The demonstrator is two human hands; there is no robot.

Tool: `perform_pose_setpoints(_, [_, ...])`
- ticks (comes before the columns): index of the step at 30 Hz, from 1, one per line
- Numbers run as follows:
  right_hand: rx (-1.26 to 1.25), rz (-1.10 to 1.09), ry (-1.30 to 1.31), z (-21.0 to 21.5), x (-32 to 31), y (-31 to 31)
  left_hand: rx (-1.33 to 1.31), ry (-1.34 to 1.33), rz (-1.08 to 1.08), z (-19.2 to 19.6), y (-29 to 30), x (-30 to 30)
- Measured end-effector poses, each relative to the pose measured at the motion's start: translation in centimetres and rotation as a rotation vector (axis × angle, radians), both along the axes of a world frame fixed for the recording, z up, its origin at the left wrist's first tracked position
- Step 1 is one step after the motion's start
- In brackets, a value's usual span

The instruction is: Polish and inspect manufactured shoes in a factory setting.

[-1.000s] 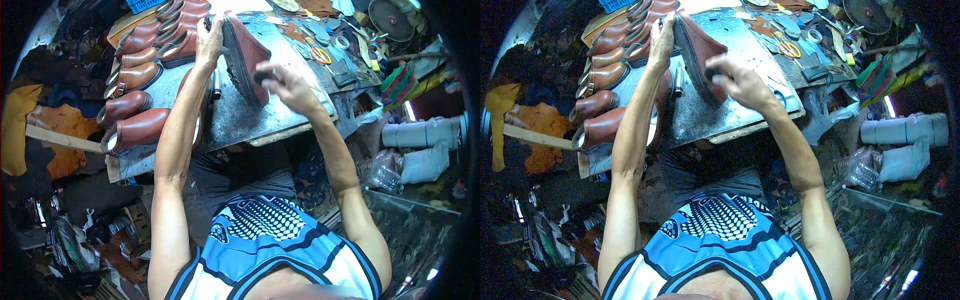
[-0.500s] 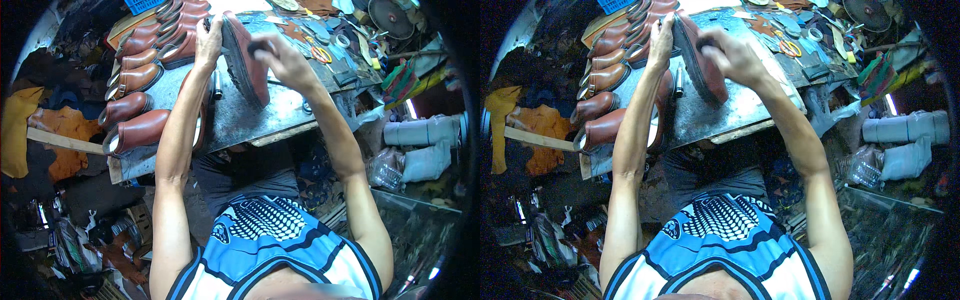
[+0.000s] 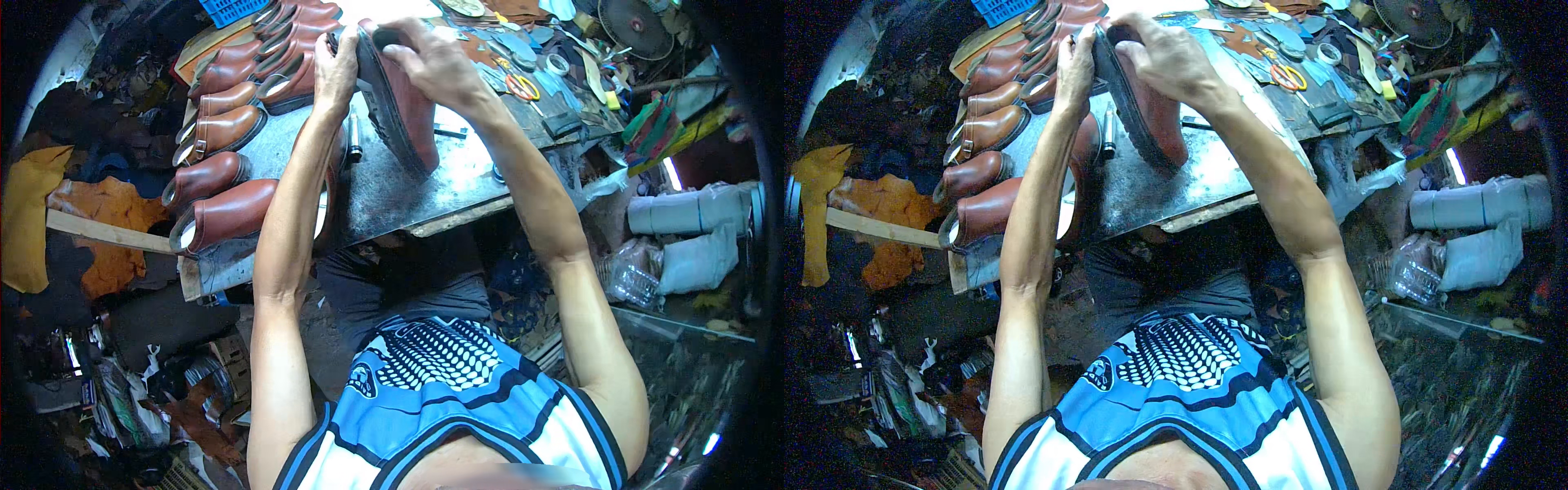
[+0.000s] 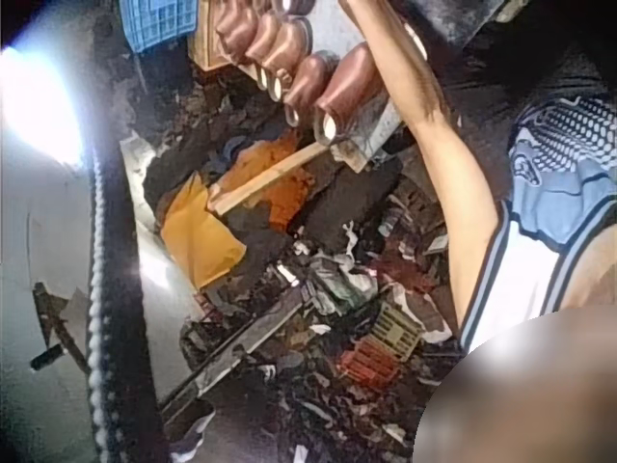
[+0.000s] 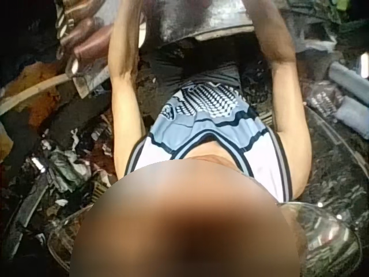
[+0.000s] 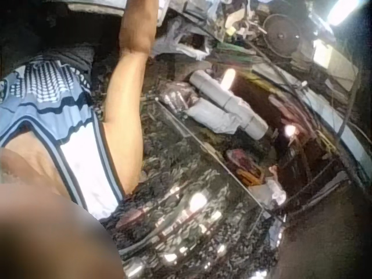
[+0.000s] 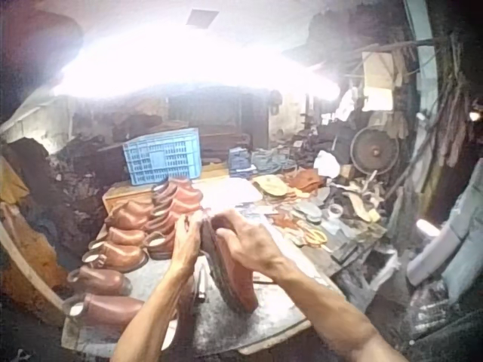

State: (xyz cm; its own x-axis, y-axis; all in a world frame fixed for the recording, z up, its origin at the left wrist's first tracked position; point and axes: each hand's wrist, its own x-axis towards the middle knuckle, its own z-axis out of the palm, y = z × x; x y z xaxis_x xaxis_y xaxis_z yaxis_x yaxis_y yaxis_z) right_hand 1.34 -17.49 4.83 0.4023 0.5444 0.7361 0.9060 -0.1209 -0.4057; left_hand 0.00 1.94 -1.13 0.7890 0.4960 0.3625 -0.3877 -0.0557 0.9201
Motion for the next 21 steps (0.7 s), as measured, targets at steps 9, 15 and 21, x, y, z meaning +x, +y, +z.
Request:
perform_pose_setpoints(9, [-0.095, 0.216, 0.273, -2.6, -2.5, -4.3, -0.033, 0.003, 0.033, 0.6, 0.4, -2.1])
perform_pose_setpoints(15, [0.001, -0.095, 0.133, -1.9, 0.0, 1.8, -0.064, 0.028, 0.031, 0.5, -0.4, -1.6])
perform_pose_setpoints(21, [-0.199, 0.115, 0.692, -5.6, -5.8, -5.5, -0.076, -0.02, 0.019, 0.1, 0.1, -1.9])
